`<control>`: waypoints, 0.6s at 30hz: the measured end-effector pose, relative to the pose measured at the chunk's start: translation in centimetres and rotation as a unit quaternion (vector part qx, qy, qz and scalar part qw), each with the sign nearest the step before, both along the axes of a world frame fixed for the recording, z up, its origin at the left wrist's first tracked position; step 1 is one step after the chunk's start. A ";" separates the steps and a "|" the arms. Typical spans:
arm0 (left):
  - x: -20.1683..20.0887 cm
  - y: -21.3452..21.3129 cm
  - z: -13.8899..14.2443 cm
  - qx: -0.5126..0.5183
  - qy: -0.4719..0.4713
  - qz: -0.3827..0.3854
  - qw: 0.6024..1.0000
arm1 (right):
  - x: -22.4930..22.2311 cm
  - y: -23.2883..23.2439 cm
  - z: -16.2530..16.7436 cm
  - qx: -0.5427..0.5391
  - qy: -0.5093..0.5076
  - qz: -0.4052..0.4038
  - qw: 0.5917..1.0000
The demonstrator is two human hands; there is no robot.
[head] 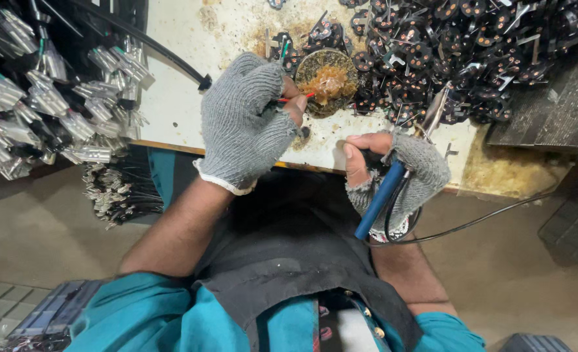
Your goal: The person solders colored wires onto small plug components at a workbench. They dip wire ends into flux, hold a wire against a component, apply a soldering iron to the joint, and set finished components aside while picking up the next one.
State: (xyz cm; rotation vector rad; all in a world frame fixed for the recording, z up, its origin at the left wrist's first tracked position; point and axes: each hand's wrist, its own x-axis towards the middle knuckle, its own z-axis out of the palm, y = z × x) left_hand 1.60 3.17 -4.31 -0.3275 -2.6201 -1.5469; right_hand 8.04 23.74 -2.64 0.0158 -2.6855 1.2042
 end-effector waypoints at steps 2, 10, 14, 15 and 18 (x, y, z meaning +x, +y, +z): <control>0.1 0.0 -0.1 -0.010 0.001 0.001 1.000 | 0.1 -0.1 -0.1 0.002 -0.011 0.002 1.000; 0.8 -0.6 0.2 0.032 0.021 0.008 0.999 | 1.0 -0.3 0.0 -0.003 0.015 0.007 1.000; 1.7 -1.9 1.8 0.043 0.034 -0.026 0.998 | 1.5 -0.7 0.9 0.008 0.024 0.021 0.999; 2.1 -2.5 2.3 0.068 -0.022 -0.068 0.995 | 1.8 -0.7 1.2 0.001 0.027 0.025 0.999; 3.6 -4.0 3.3 0.127 -0.158 -0.187 0.961 | 2.6 -0.7 2.0 -0.043 0.000 0.040 0.998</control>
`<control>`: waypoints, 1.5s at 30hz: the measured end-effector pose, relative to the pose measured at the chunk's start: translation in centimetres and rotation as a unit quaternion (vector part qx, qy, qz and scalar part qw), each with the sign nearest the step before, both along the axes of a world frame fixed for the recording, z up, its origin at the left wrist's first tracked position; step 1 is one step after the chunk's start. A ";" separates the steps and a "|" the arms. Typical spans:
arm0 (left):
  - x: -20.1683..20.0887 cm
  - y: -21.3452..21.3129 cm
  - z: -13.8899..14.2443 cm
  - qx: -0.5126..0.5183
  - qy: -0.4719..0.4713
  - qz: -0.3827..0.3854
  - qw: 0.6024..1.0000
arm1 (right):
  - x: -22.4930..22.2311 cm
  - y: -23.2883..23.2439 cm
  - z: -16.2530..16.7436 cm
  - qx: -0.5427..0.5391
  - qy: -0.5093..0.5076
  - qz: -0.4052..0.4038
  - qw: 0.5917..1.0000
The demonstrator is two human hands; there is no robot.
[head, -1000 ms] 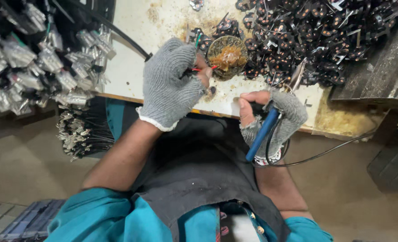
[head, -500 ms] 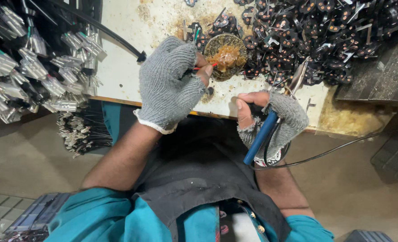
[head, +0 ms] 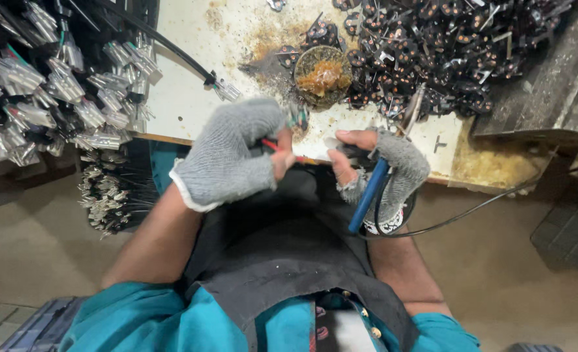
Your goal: The person solders colored wires onto small plug components at a workbench. They dip wire ends into flux, hold a wire against a component, apply a soldering iron to the joint, and set finished components aside while picking up the next one.
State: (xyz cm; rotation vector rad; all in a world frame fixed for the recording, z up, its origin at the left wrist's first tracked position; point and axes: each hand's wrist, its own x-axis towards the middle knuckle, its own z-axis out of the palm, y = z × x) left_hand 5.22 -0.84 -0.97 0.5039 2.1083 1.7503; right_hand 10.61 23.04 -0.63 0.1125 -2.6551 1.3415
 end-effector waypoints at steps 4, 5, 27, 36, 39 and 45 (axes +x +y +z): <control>2.4 0.3 -0.5 0.059 -0.145 -0.057 0.986 | 0.8 0.1 0.0 -0.040 -0.048 0.046 0.997; 2.9 0.8 -0.8 0.078 -0.191 -0.060 0.977 | 0.9 0.1 -0.1 -0.029 -0.039 0.053 0.997; 1.7 2.7 -2.1 -0.174 0.161 0.055 0.970 | -1.0 -0.3 -1.6 0.128 0.024 0.073 0.989; 0.7 3.1 -3.2 -0.190 0.150 0.052 0.969 | -2.3 0.4 -2.9 0.144 0.007 0.096 0.985; 0.6 3.3 -3.4 -0.206 0.144 0.053 0.967 | -2.3 0.7 -3.1 0.152 0.011 0.102 0.983; 1.0 3.6 -2.9 -0.219 0.151 0.061 0.962 | -2.2 0.4 -2.4 0.143 0.016 0.104 0.984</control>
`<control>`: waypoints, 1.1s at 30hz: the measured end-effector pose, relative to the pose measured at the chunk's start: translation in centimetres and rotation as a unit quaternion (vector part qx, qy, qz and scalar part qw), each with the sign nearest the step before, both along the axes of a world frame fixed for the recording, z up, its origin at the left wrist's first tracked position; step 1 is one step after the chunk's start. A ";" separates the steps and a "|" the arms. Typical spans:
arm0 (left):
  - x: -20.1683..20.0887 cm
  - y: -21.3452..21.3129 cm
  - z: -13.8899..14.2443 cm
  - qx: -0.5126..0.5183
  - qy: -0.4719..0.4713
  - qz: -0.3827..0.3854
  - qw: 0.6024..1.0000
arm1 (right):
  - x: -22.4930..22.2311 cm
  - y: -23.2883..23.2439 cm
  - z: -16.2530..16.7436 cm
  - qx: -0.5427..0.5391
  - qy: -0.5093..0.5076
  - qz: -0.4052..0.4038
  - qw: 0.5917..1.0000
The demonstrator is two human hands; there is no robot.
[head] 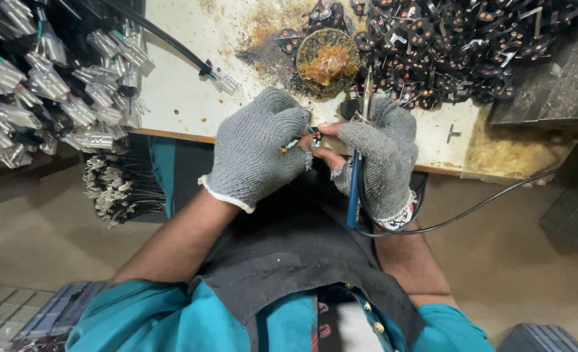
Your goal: The person solders colored wires onto small plug components at a workbench. They dip wire ends into flux, hold a wire against a component, apply a soldering iron to the joint, and set finished components aside while picking up the next one.
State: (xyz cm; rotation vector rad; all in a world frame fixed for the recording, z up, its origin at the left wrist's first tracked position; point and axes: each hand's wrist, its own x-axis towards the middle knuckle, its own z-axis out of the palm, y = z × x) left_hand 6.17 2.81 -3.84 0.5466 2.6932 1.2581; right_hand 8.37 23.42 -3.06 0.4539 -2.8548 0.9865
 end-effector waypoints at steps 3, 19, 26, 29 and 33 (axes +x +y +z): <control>0.2 0.0 0.6 -0.009 -0.003 0.004 1.000 | 0.8 -0.1 1.5 -0.026 0.000 0.001 1.000; 0.4 -1.2 -0.4 -0.017 0.043 0.017 0.999 | 4.3 0.7 -2.6 -0.062 0.118 0.062 0.989; 0.1 -1.8 -1.2 0.007 0.055 0.016 0.998 | 3.5 2.0 -4.8 -0.005 0.114 0.184 0.976; 0.0 -1.9 -1.4 0.014 0.059 0.018 0.998 | 3.8 2.8 -5.6 0.071 0.035 0.162 0.984; 0.0 -1.6 -1.2 0.008 0.068 0.023 0.997 | 4.1 2.9 -5.5 0.017 0.084 0.178 0.980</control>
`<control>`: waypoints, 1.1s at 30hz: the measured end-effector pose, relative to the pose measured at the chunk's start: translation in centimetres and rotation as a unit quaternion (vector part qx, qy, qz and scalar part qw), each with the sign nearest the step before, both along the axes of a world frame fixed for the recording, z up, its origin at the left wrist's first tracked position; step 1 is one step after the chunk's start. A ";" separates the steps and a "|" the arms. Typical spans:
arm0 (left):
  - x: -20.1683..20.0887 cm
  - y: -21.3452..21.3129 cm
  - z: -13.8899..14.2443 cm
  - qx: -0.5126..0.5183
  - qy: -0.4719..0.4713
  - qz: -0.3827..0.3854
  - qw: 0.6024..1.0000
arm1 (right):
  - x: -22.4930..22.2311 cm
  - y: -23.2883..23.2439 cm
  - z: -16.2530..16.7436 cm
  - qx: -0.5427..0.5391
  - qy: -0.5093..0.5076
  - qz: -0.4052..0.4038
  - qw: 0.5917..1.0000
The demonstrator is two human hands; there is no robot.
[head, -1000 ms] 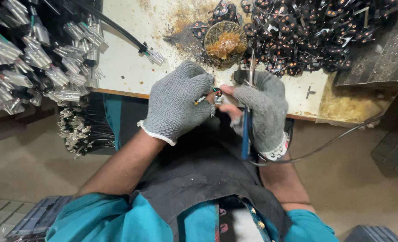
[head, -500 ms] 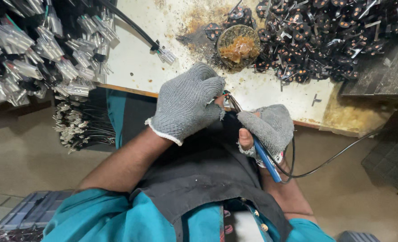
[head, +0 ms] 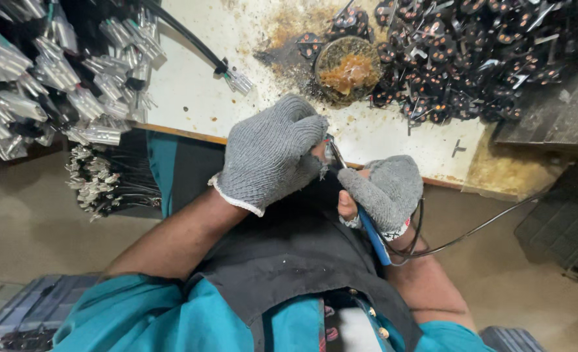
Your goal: The person solders colored wires onto small plug components at a workbench. They dip wire ends into flux, hold a wire against a component, apply a soldering iron to the joint, and set finished components aside while picking up the next one.
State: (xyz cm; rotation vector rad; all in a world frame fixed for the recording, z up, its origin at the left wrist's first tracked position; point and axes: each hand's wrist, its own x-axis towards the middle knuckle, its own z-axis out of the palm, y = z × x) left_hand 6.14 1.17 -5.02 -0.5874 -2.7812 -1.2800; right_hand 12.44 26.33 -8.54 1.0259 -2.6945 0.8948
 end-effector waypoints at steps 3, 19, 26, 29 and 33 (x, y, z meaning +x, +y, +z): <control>0.1 0.1 0.2 -0.010 0.002 0.003 1.000 | -0.3 -0.5 0.6 0.015 -0.003 -0.009 1.000; 0.4 0.1 0.3 -0.015 0.002 0.010 1.000 | -0.5 -2.8 3.3 -0.120 -0.004 -0.097 0.988; 0.2 0.0 -0.2 0.004 0.011 0.001 1.000 | 0.6 -0.1 -0.5 -0.059 -0.036 0.010 0.998; 0.1 0.2 -0.2 -0.008 0.010 0.012 1.000 | 0.8 0.6 -1.3 -0.058 -0.074 0.029 0.995; 0.4 0.1 0.1 -0.009 0.014 0.006 1.000 | 0.4 0.2 -0.7 -0.013 0.039 0.027 0.999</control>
